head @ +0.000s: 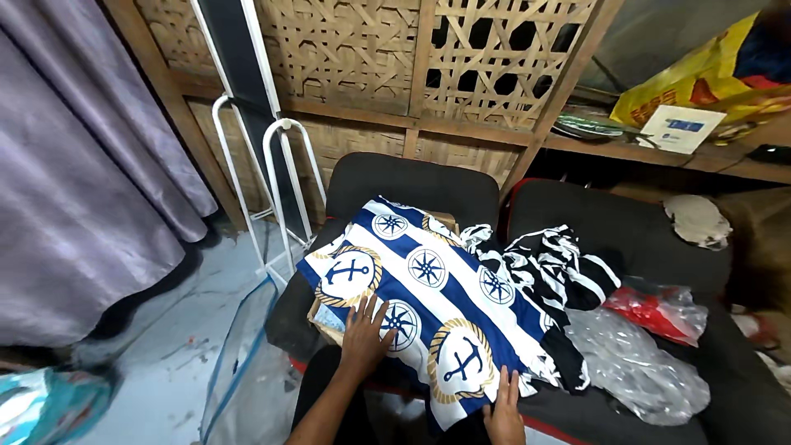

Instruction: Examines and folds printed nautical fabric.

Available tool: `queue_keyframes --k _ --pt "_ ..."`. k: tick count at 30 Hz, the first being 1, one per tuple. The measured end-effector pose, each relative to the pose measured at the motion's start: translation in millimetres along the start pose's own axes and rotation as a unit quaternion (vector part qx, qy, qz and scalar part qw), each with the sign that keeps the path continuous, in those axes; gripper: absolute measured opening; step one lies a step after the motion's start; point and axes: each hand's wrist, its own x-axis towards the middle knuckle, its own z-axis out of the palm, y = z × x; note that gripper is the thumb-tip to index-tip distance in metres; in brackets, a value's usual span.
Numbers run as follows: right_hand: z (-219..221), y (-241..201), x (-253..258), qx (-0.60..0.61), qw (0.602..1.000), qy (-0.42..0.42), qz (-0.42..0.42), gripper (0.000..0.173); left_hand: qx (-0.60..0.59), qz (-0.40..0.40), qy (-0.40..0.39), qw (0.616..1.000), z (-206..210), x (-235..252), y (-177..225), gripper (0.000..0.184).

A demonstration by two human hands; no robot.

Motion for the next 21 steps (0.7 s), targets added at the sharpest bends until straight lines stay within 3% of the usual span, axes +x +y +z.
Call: queue_keyframes --k 21 --pt "5.6 4.5 -1.4 0.000 0.999 0.026 -0.019 0.100 0.001 -0.011 -0.014 1.000 -2.7 -0.2 1.9 0.058"
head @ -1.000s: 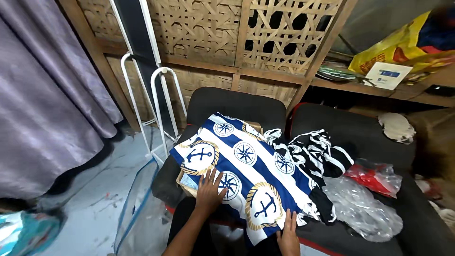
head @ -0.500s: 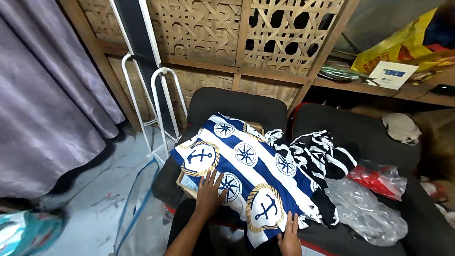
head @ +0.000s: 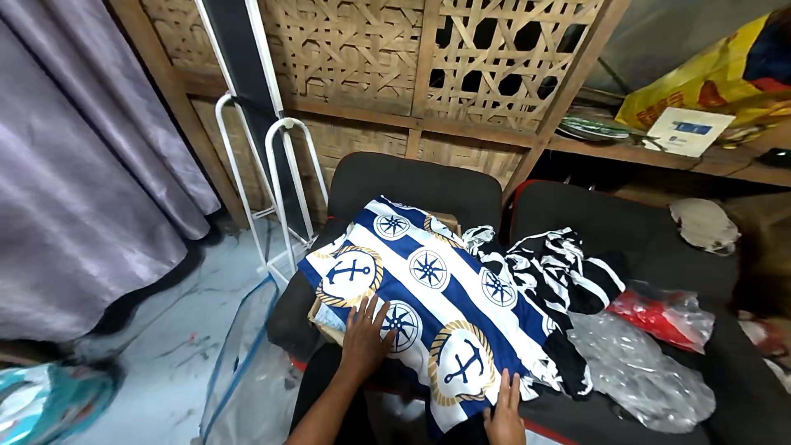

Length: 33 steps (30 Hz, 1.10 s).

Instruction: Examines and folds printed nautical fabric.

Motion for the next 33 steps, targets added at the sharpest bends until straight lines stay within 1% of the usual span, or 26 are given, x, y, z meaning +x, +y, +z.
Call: queue_keyframes --k 5,7,9,11,12,13,14,15,16,17,18,19,20,22,24,27,28,30,31,32,33 --pt "-5.7 -5.2 -0.8 -0.007 1.000 -0.016 0.014 0.101 0.006 0.021 0.050 0.998 6.4 -2.0 -2.3 0.058" --pt "-8.3 -6.7 -0.9 0.019 1.000 -0.009 0.007 0.100 0.005 0.029 0.066 0.997 6.9 -2.9 -2.5 0.057" --pt "-10.6 -9.2 0.0 0.078 0.997 0.012 -0.007 0.096 -0.002 0.039 0.083 0.996 8.0 -2.6 -3.8 0.057" --pt "-12.5 -13.2 -1.9 0.190 0.981 0.045 0.002 0.086 -0.006 0.045 0.091 0.995 7.8 -3.5 -4.0 0.057" --pt "-14.6 -19.2 -4.3 0.261 0.963 0.061 0.035 0.081 -0.006 0.045 0.088 0.995 7.2 -4.2 -3.8 0.057" --pt "-17.7 -28.6 -8.1 0.339 0.934 0.064 0.098 0.078 -0.008 0.042 0.083 0.996 6.5 -4.7 -3.4 0.057" --pt "-21.0 -40.0 -12.5 0.415 0.888 0.057 0.188 0.074 -0.011 0.038 0.075 0.996 6.0 -5.4 -3.2 0.058" --pt "-23.0 -50.5 -14.8 0.478 0.832 0.046 0.279 0.067 -0.013 0.034 0.069 0.997 6.1 -6.3 -3.2 0.058" --pt "-25.6 -55.5 -16.0 0.529 0.775 0.009 0.347 0.059 -0.015 0.030 0.060 0.998 6.2 -7.1 -3.1 0.057" --pt "-26.7 -55.0 -15.9 0.569 0.723 -0.038 0.391 0.056 -0.016 0.025 0.051 0.998 5.7 -7.7 -2.9 0.057" --pt "-26.9 -53.0 -15.1 0.595 0.682 -0.085 0.417 0.059 -0.017 0.020 0.044 0.999 5.3 -8.7 -2.9 0.057" --pt "-26.7 -50.5 -14.5 0.608 0.656 -0.133 0.426 0.064 -0.018 0.018 0.041 0.999 5.3 -10.1 -2.8 0.057" --pt "-26.4 -48.6 -14.7 0.610 0.646 -0.177 0.424 0.066 -0.017 0.017 0.040 0.999 5.1 -11.7 -2.5 0.056" --pt "-25.6 -47.1 -16.7 0.606 0.647 -0.232 0.400 0.064 -0.018 0.015 0.033 0.999 4.5 -13.9 -2.1 0.057" --pt "-28.5 -45.6 -20.1 0.605 0.653 -0.282 0.358 0.056 -0.021 0.021 0.044 0.999 7.0 -14.8 -3.9 0.056" --pt "-40.5 -38.1 -28.0 0.605 0.657 -0.377 0.245 0.034 -0.022 0.025 0.049 0.998 7.7 -15.6 -4.5 0.057" --pt "-47.8 -35.9 -29.2 0.593 0.670 -0.396 0.206 0.031 -0.023 0.028 0.052 0.998 8.5 -15.3 -5.1 0.058" --pt "-66.8 -32.3 -25.7 0.552 0.710 -0.410 0.151 0.043 -0.029 0.027 0.033 0.999 7.6 -15.2 -6.9 0.063" --pt "-79.5 -30.7 -21.6 0.537 0.731 -0.400 0.130 0.049 -0.039 0.026 0.018 0.999 5.5 -15.6 -7.9 0.067" --pt "-95.5 -30.3 -16.6 0.535 0.747 -0.378 0.114 0.052 -0.052 0.025 -0.006 0.998 1.1 -16.6 -8.5 0.070" --pt "-113.7 -29.9 -10.7 0.552 0.753 -0.346 0.098 0.053 -0.068 0.023 -0.035 0.997 -5.6 -18.2 -7.5 0.074"
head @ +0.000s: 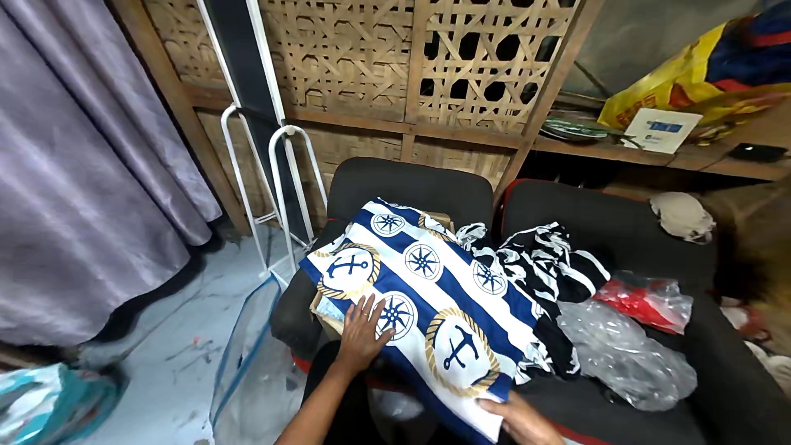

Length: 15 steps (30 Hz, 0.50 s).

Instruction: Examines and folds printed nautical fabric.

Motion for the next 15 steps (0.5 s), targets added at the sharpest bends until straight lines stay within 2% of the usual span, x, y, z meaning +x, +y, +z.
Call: queue_keyframes --k 1,3,6,7,9,12,13,15 --pt "-5.8 -17.9 -6.5 0.028 0.998 0.016 -0.050 0.047 -0.021 0.003 -0.023 1.000 -6.9 -2.5 3.8 0.078" --pt "-15.7 -54.8 -15.2 0.103 0.981 0.018 -0.165 0.022 -0.056 0.040 -0.034 0.997 -18.8 -8.6 18.7 0.088" --pt "-6.9 -108.7 -20.6 0.089 0.952 -0.001 -0.292 0.017 -0.051 0.152 0.007 0.987 -21.9 -9.6 42.5 0.099" --pt "0.2 -124.6 -21.5 0.058 0.943 0.002 -0.329 0.013 -0.036 0.177 0.030 0.983 -21.8 -4.7 47.7 0.096" --pt "13.7 -156.0 -25.5 0.008 0.913 -0.003 -0.408 0.011 -0.036 0.194 0.112 0.974 -24.2 13.2 48.5 0.068" --pt "23.2 -199.5 -36.3 -0.004 0.871 -0.010 -0.490 0.012 -0.037 0.140 0.212 0.966 -42.0 45.3 34.5 0.030" --pt "24.3 -209.0 -37.4 -0.013 0.864 0.004 -0.504 0.012 -0.033 0.121 0.214 0.969 -50.8 53.6 28.7 0.027" --pt "26.8 -215.7 -31.6 -0.050 0.859 0.043 -0.508 0.014 -0.040 0.110 0.191 0.975 -67.6 65.5 20.6 0.033"
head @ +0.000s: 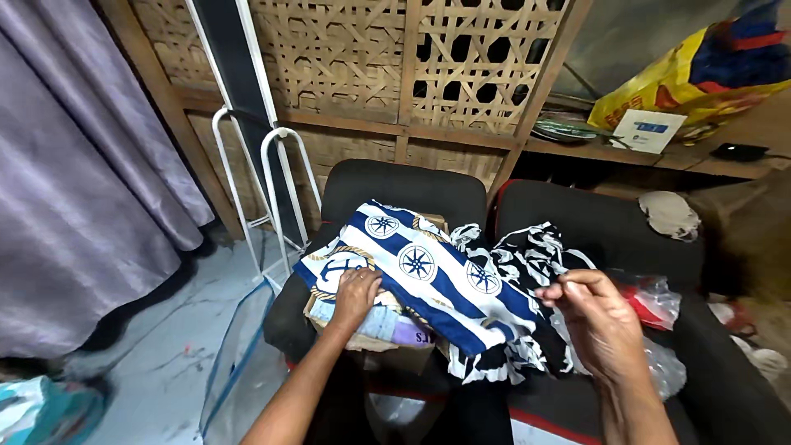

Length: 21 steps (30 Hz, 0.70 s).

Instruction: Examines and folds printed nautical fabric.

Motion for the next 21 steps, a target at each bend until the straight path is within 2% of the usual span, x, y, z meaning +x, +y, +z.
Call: queue_keyframes --k 4,9,14,16,18,20,21 --pt "27.0 33.7 -13.8 -0.129 0.987 -0.062 0.071 0.018 -0.035 -0.006 -0.086 0.996 -8.4 10.0 0.4 0.035" --pt "63.4 80.4 -44.3 -0.296 0.916 -0.205 0.177 0.034 -0.063 -0.021 -0.160 0.985 3.7 -14.6 7.0 0.035" --pt "91.9 110.3 -77.6 -0.283 0.882 -0.299 0.228 0.038 -0.084 -0.016 -0.203 0.975 19.5 -53.4 11.4 0.035" --pt "96.5 126.1 -93.0 -0.266 0.874 -0.330 0.238 0.037 -0.084 -0.025 -0.185 0.979 21.8 -65.5 14.7 0.035" --pt "96.8 140.3 -104.1 -0.257 0.861 -0.357 0.254 0.038 -0.082 -0.033 -0.125 0.988 21.7 -78.8 19.4 0.033" --pt "92.4 147.6 -108.7 -0.259 0.832 -0.395 0.290 0.042 -0.073 -0.029 -0.064 0.995 20.2 -94.6 23.9 0.032" --pt "89.0 150.4 -110.9 -0.256 0.817 -0.412 0.312 0.043 -0.070 -0.032 -0.062 0.995 18.0 -102.8 25.8 0.032"
